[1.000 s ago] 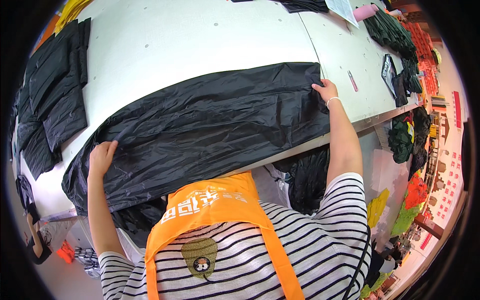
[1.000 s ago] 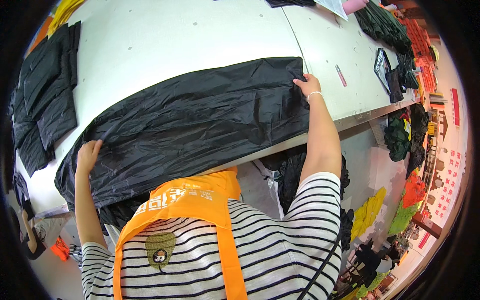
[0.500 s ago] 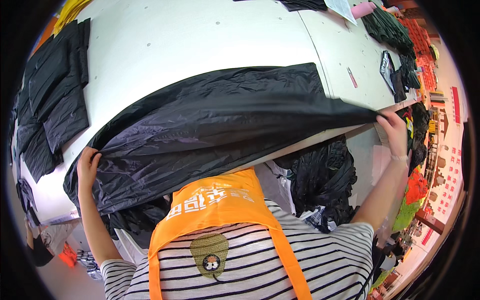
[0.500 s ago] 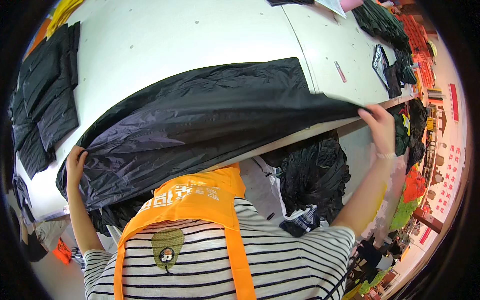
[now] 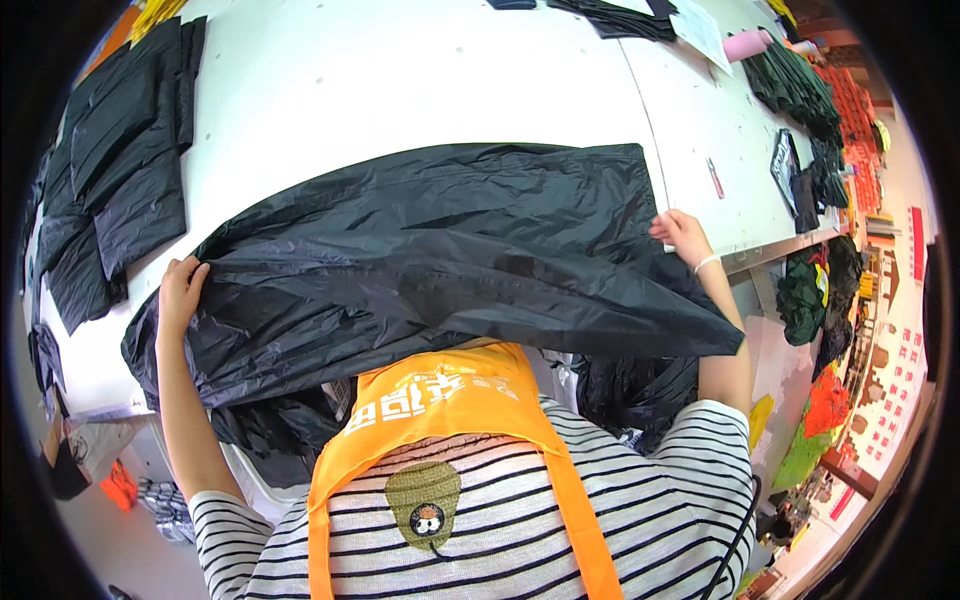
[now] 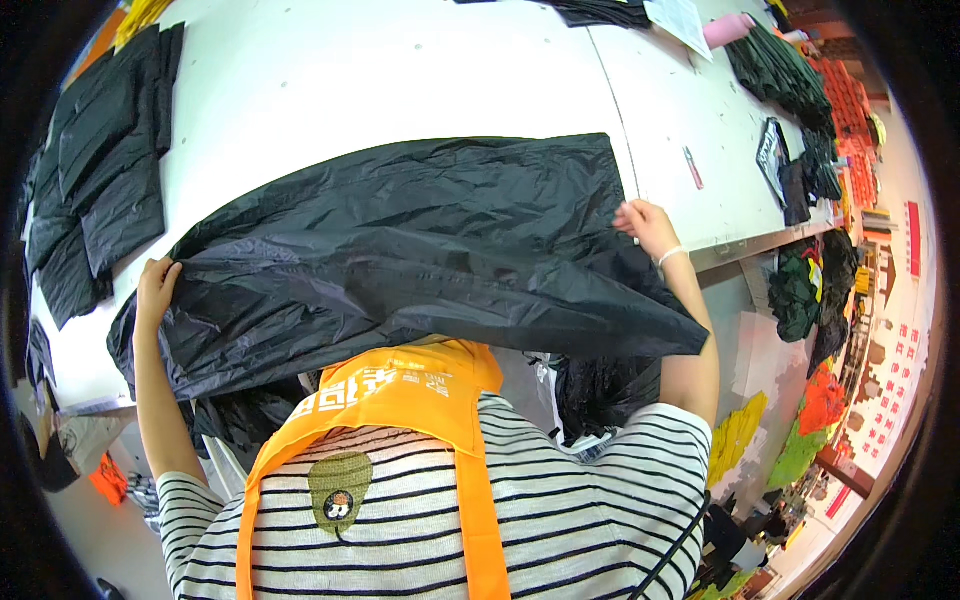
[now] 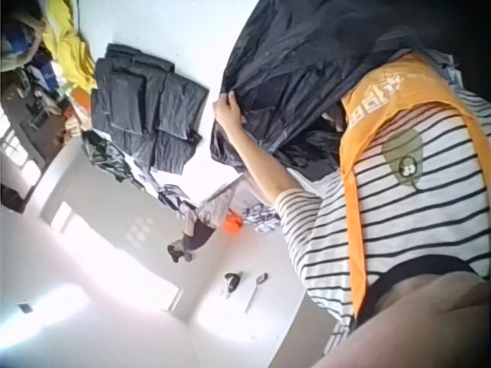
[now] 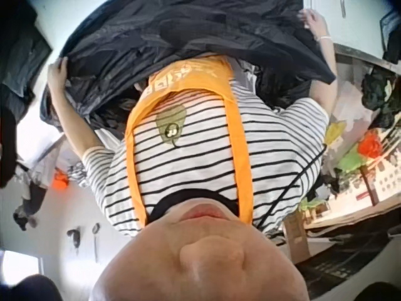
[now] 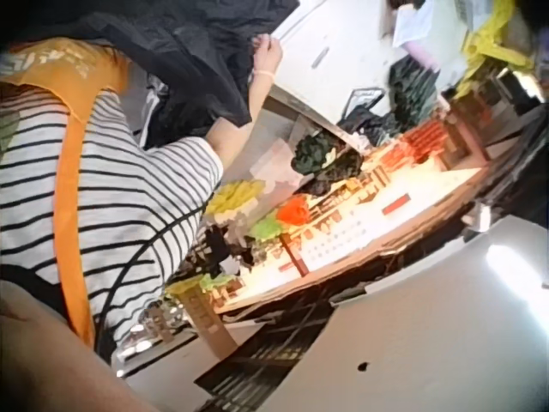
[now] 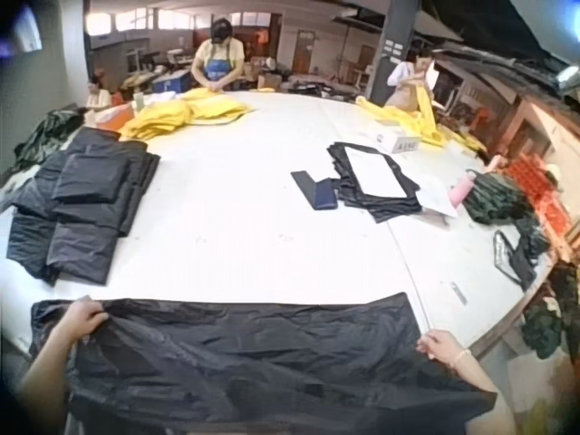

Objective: The person folds a black garment on a white table, smoothing it out and aligning the edges. They then place the folded item into a white basket and repeat the process with another garment.

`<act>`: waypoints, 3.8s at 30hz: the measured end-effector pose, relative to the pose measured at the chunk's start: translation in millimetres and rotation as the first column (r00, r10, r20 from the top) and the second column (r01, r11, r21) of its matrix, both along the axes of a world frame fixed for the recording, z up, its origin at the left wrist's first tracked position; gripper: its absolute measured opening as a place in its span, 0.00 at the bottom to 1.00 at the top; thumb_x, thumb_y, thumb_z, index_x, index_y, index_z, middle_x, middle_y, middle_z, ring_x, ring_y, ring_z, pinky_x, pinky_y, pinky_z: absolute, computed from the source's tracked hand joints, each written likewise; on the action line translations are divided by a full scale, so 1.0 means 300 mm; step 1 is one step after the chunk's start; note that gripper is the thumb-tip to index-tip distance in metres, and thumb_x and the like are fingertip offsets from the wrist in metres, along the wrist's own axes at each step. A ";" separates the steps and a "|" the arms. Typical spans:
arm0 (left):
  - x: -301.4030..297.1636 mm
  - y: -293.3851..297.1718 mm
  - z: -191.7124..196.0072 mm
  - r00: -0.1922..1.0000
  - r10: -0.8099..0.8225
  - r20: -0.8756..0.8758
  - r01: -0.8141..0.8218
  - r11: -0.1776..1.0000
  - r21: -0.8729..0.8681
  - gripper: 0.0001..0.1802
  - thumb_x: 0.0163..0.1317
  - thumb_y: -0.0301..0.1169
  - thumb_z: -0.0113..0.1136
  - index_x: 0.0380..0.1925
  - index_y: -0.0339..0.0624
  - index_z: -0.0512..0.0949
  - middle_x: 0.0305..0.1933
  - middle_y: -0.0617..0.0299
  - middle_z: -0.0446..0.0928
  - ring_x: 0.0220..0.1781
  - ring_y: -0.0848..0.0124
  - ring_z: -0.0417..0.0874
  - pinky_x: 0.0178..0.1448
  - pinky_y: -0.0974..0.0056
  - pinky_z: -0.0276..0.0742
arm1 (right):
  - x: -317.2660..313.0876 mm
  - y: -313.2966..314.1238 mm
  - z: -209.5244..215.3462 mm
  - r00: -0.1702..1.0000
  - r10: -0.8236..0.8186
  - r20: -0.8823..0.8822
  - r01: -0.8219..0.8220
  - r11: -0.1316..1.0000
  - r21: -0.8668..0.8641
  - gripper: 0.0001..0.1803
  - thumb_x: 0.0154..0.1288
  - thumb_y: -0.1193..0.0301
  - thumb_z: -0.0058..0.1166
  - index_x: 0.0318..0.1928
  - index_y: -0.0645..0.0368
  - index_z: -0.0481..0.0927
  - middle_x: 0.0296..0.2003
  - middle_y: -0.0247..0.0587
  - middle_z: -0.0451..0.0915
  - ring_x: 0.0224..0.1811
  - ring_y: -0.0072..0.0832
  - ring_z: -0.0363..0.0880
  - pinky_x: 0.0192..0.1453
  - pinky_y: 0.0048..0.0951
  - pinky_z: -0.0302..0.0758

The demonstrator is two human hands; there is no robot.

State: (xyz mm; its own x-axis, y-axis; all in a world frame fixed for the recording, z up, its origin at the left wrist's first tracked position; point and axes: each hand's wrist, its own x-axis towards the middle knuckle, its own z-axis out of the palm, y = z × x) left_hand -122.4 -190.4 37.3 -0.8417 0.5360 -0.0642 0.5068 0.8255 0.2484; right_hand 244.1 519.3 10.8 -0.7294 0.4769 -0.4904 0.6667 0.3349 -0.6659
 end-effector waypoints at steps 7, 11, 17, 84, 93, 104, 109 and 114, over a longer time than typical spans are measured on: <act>0.029 -0.012 -0.045 0.992 0.063 -0.105 -0.068 0.996 -0.050 0.14 0.60 0.37 0.56 0.26 0.36 0.73 0.26 0.50 0.69 0.32 0.53 0.71 0.37 0.56 0.66 | 0.261 -0.032 0.169 0.904 -0.427 0.010 0.377 0.787 -0.489 0.25 0.69 0.57 0.43 0.61 0.56 0.69 0.60 0.41 0.70 0.66 0.34 0.62 0.68 0.35 0.55; 0.020 -0.002 -0.071 0.993 0.069 -0.096 -0.074 0.996 -0.051 0.15 0.60 0.39 0.56 0.27 0.36 0.74 0.27 0.50 0.69 0.32 0.54 0.71 0.37 0.56 0.66 | 0.327 -0.118 0.230 0.969 -0.190 -0.156 0.035 0.733 -0.680 0.42 0.63 0.64 0.54 0.70 0.63 0.47 0.65 0.47 0.60 0.69 0.30 0.56 0.70 0.30 0.50; -0.012 0.008 -0.085 0.997 0.072 -0.015 -0.072 0.996 -0.049 0.14 0.61 0.38 0.57 0.29 0.36 0.75 0.27 0.50 0.69 0.33 0.54 0.72 0.38 0.56 0.67 | 0.129 -0.243 0.158 0.878 -0.402 -0.259 0.275 0.868 -0.414 0.39 0.59 0.81 0.54 0.69 0.62 0.52 0.52 0.42 0.75 0.51 0.24 0.73 0.58 0.23 0.67; 0.085 -0.251 0.116 0.509 0.614 0.604 -0.628 -0.215 0.748 0.23 0.62 0.47 0.57 0.41 0.35 0.76 0.38 0.55 0.80 0.39 0.64 0.82 0.42 0.67 0.77 | 0.092 0.663 0.260 0.852 -0.490 -0.185 0.450 0.865 -0.222 0.09 0.60 0.64 0.55 0.36 0.56 0.79 0.28 0.33 0.79 0.29 0.22 0.76 0.30 0.21 0.69; 0.029 -0.016 -0.302 0.831 0.415 -0.370 -0.487 0.865 -0.124 0.36 0.51 0.29 0.53 0.64 0.47 0.60 0.68 0.50 0.59 0.66 0.54 0.63 0.65 0.55 0.64 | -0.373 -0.014 -0.061 0.914 0.402 0.055 -0.293 0.561 0.774 0.28 0.57 0.70 0.56 0.60 0.55 0.69 0.60 0.48 0.68 0.62 0.44 0.65 0.66 0.38 0.63; -0.122 0.149 -0.168 0.982 0.026 -0.188 -0.115 0.867 -0.484 0.54 0.42 0.18 0.63 0.70 0.60 0.47 0.72 0.66 0.52 0.71 0.64 0.56 0.70 0.50 0.54 | -0.654 -0.200 -0.033 0.809 0.489 0.326 -0.572 0.528 0.628 0.28 0.44 0.76 0.66 0.50 0.54 0.75 0.43 0.43 0.78 0.50 0.39 0.73 0.57 0.35 0.69; -0.183 0.171 -0.174 0.991 -0.063 -0.116 -0.005 0.859 -0.512 0.53 0.40 0.20 0.65 0.68 0.62 0.53 0.71 0.64 0.55 0.72 0.65 0.55 0.72 0.49 0.52 | -0.539 -0.145 -0.029 0.736 0.674 0.066 -0.354 0.299 0.886 0.32 0.48 0.80 0.57 0.57 0.49 0.73 0.43 0.37 0.74 0.50 0.35 0.73 0.53 0.35 0.71; -0.183 0.165 -0.143 0.988 -0.116 -0.098 0.065 0.909 -0.412 0.43 0.41 0.25 0.68 0.61 0.52 0.63 0.54 0.61 0.71 0.56 0.62 0.71 0.60 0.56 0.64 | -0.512 -0.225 0.127 0.747 0.630 0.211 -0.412 0.189 0.892 0.44 0.52 0.81 0.53 0.69 0.43 0.53 0.71 0.35 0.45 0.73 0.33 0.45 0.74 0.42 0.45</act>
State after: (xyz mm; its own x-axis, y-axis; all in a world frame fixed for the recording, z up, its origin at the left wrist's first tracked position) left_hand -177.5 -141.0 -5.6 -0.8058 0.5588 -0.1960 0.5888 0.7913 -0.1648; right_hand 90.5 451.9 49.0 -0.9972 -0.0005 0.0747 0.0124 0.9849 0.1729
